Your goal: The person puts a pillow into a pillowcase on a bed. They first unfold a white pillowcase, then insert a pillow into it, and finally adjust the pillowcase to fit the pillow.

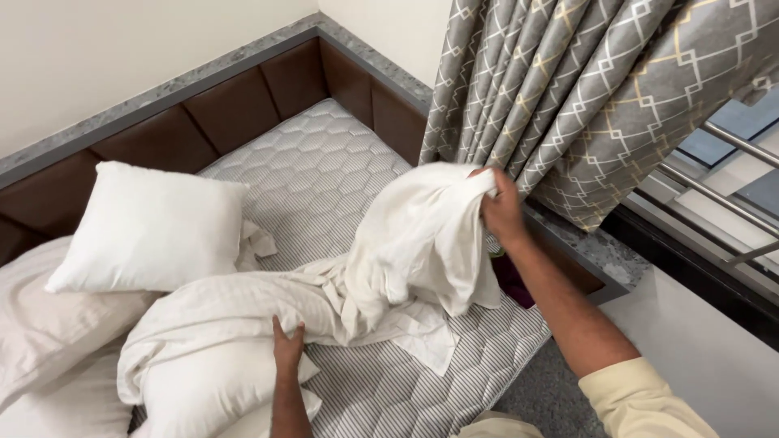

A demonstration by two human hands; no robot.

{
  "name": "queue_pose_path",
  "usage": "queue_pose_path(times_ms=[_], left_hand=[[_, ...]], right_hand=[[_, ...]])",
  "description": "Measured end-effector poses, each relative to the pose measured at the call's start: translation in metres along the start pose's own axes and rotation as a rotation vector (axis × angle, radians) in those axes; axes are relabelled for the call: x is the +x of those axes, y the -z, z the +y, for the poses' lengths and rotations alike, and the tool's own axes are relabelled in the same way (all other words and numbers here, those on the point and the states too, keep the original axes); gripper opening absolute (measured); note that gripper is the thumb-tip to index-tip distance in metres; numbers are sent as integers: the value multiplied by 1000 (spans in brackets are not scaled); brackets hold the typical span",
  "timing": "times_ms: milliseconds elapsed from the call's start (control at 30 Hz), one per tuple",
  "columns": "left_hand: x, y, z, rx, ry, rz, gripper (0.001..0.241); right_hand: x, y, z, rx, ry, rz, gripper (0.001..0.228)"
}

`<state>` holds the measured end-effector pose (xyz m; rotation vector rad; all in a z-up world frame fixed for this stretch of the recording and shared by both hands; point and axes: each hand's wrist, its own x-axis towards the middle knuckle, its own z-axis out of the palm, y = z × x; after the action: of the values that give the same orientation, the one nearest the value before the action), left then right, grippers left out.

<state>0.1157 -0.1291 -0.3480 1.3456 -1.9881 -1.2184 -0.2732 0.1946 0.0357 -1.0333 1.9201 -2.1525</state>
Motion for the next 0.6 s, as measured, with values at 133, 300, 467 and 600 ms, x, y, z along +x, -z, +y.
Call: queue_pose_path(times_ms=[133, 300, 467, 600], left_hand=[[13, -14, 18, -330, 235, -28, 100], [36, -15, 74, -865, 496, -64, 88], [227, 9, 141, -1258, -241, -219, 56], [270, 169, 479, -1483, -611, -382, 72]], right_hand=[[-16, -21, 18, -74, -112, -70, 22], [-22, -31, 53, -239, -80, -244, 22], [5, -33, 82, -186, -100, -243, 22], [25, -42, 87, -162, -98, -211, 22]])
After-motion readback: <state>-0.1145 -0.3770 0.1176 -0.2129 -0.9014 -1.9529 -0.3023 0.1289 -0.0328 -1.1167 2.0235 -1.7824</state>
